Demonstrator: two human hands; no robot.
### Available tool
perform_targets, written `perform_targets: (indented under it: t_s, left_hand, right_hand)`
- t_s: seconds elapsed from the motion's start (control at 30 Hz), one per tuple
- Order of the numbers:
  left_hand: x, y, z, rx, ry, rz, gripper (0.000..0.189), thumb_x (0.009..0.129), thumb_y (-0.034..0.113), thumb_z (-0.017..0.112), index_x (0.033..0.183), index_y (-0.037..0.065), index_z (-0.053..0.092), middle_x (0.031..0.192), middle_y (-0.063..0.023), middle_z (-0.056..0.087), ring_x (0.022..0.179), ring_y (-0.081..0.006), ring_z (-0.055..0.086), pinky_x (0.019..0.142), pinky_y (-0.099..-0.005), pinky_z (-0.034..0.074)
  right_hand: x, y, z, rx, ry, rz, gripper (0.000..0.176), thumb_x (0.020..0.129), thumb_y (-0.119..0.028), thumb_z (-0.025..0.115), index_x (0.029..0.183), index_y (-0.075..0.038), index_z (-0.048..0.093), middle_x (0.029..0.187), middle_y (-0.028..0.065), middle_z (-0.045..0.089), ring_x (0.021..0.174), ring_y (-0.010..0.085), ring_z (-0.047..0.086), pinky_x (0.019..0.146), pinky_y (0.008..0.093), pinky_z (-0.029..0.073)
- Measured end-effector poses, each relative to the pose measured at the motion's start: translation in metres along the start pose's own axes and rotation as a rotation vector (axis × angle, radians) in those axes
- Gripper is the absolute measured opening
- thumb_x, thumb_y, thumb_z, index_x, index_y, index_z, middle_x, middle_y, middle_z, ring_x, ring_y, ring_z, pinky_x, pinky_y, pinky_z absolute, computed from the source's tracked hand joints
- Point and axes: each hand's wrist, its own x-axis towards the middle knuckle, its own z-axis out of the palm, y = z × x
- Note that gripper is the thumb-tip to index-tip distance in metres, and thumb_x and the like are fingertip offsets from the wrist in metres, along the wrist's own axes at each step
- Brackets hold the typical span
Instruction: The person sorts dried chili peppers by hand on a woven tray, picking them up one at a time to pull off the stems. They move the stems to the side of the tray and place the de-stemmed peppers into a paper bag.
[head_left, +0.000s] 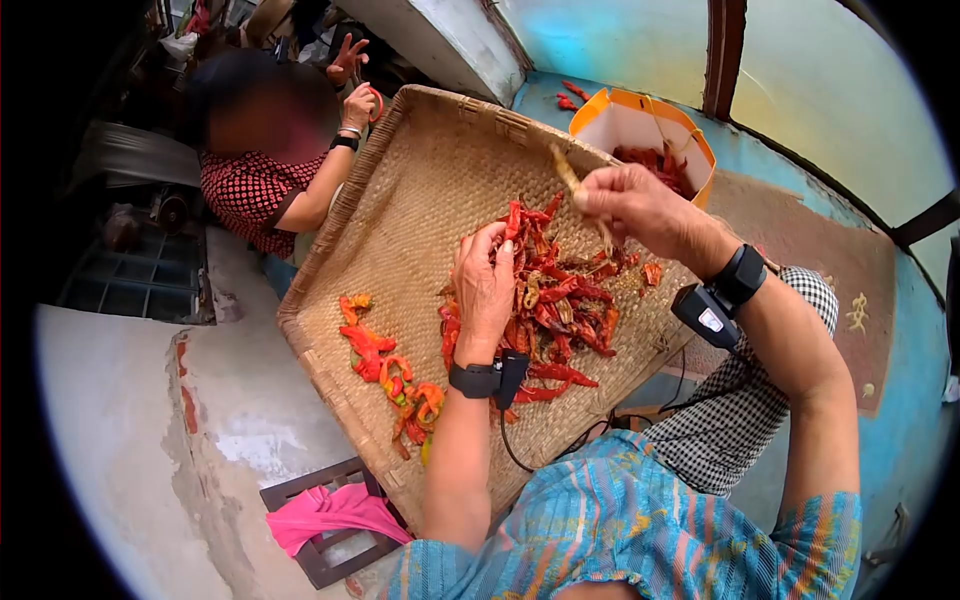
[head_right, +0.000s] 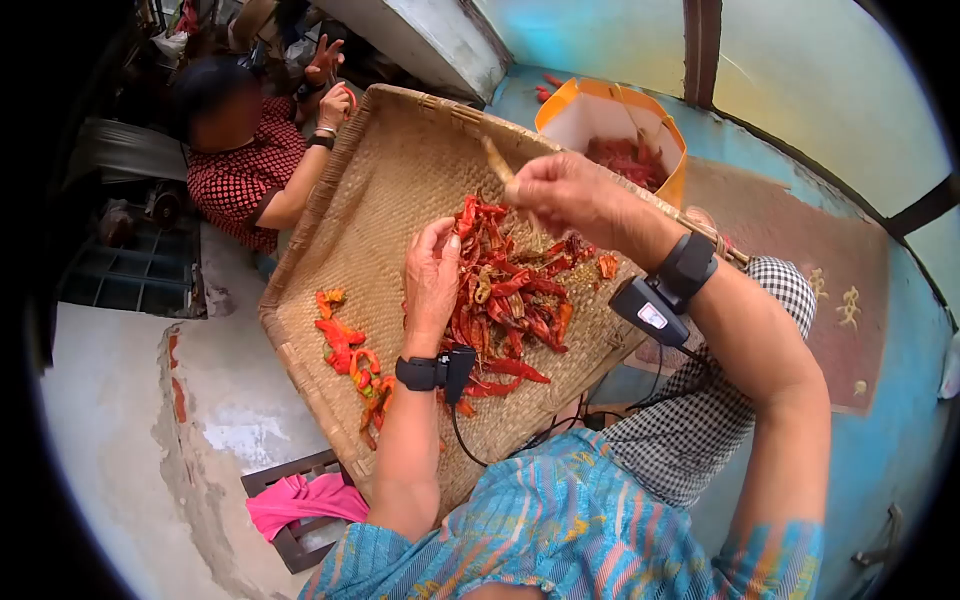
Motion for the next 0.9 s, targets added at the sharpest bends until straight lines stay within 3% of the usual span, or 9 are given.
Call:
perform_targets:
  t_s: [0.07, 0.1, 0.17, 0.37, 0.47, 0.63, 0.67, 0.77, 0.9]
  left_hand:
    - [0.006, -0.02, 0.004, 0.357, -0.069, 0.272, 0.021, 0.089, 0.008, 0.058, 0.108, 0.003, 0.063, 0.101, -0.014, 0.063, 0.094, -0.0296, 0.058, 0.082, -0.0415, 0.048]
    - [0.007, -0.022, 0.005, 0.353, -0.073, 0.278, 0.021, 0.089, 0.008, 0.058, 0.108, 0.003, 0.063, 0.101, -0.014, 0.063, 0.094, -0.0296, 0.058, 0.082, -0.0415, 0.048]
    - [0.006, -0.026, 0.008, 0.39, -0.142, 0.219, 0.016, 0.087, 0.008, 0.059, 0.102, 0.002, 0.065, 0.096, -0.0142, 0.065, 0.096, -0.0323, 0.056, 0.085, -0.0435, 0.046]
    - [-0.011, -0.004, 0.002, 0.069, 0.089, 0.104, 0.012, 0.089, 0.004, 0.058, 0.1, 0.002, 0.062, 0.095, -0.0107, 0.066, 0.087, -0.0252, 0.063, 0.076, -0.037, 0.051]
    - [-0.029, 0.018, 0.007, -0.175, 0.108, 0.028, 0.023, 0.089, 0.004, 0.061, 0.11, 0.004, 0.054, 0.093, -0.0085, 0.065, 0.074, -0.0156, 0.063, 0.067, -0.0299, 0.051]
    - [-0.045, 0.031, 0.024, -0.323, -0.097, -0.069, 0.027, 0.09, -0.001, 0.061, 0.113, 0.002, 0.049, 0.094, -0.0043, 0.061, 0.086, -0.008, 0.059, 0.074, -0.0223, 0.05]
    - [-0.045, 0.028, 0.028, -0.393, -0.057, -0.06, 0.029, 0.088, 0.006, 0.065, 0.113, 0.003, 0.051, 0.092, -0.0098, 0.067, 0.078, -0.0144, 0.064, 0.068, -0.0292, 0.051]
    - [-0.038, 0.024, 0.024, -0.527, 0.022, -0.095, 0.029, 0.091, 0.01, 0.062, 0.117, 0.002, 0.051, 0.094, -0.0096, 0.068, 0.08, -0.0129, 0.064, 0.071, -0.0285, 0.051]
    - [0.008, 0.012, -0.001, 0.049, 0.03, 0.051, 0.031, 0.092, 0.014, 0.059, 0.119, -0.001, 0.052, 0.111, -0.0156, 0.064, 0.099, -0.0261, 0.061, 0.087, -0.0382, 0.048]
  right_hand:
    - [0.005, -0.012, -0.009, 0.288, 0.215, -0.017, 0.023, 0.092, -0.03, 0.064, 0.086, -0.008, 0.061, 0.075, 0.0004, 0.063, 0.061, 0.0048, 0.054, 0.053, 0.0174, 0.043]
    - [0.007, -0.013, -0.012, 0.466, 0.305, 0.003, 0.022, 0.093, -0.029, 0.062, 0.087, -0.008, 0.059, 0.076, 0.0005, 0.062, 0.061, 0.0048, 0.054, 0.053, 0.0181, 0.043]
    - [0.011, 0.0, -0.023, 0.447, 0.329, 0.052, 0.023, 0.094, -0.03, 0.06, 0.088, -0.008, 0.058, 0.076, 0.0007, 0.062, 0.061, 0.0056, 0.054, 0.054, 0.019, 0.044]
    - [0.002, 0.017, 0.01, -0.224, -0.054, 0.143, 0.031, 0.093, -0.032, 0.062, 0.097, -0.002, 0.064, 0.075, 0.0005, 0.06, 0.063, 0.0072, 0.053, 0.055, 0.0224, 0.046]
    - [0.0, 0.025, 0.022, -0.193, -0.144, 0.064, 0.034, 0.092, -0.035, 0.064, 0.096, -0.002, 0.066, 0.07, -0.0007, 0.057, 0.061, 0.0064, 0.052, 0.053, 0.0237, 0.045]
    - [0.003, 0.034, 0.021, -0.188, -0.158, 0.064, 0.029, 0.091, -0.029, 0.066, 0.084, 0.0, 0.067, 0.068, -0.0002, 0.058, 0.06, 0.0061, 0.052, 0.05, 0.0233, 0.043]
    - [0.001, 0.031, 0.021, -0.182, -0.121, 0.068, 0.028, 0.091, -0.027, 0.066, 0.082, 0.0, 0.067, 0.066, -0.0006, 0.057, 0.059, 0.0059, 0.052, 0.049, 0.023, 0.042]
    - [0.0, 0.016, 0.018, -0.088, -0.008, 0.04, 0.025, 0.09, -0.025, 0.066, 0.074, -0.005, 0.064, 0.062, -0.0029, 0.054, 0.057, 0.005, 0.05, 0.05, 0.0217, 0.042]
    - [0.011, -0.005, -0.009, 0.453, 0.297, -0.023, 0.022, 0.092, -0.027, 0.063, 0.095, -0.006, 0.06, 0.069, -0.0016, 0.058, 0.059, 0.0047, 0.054, 0.052, 0.02, 0.046]
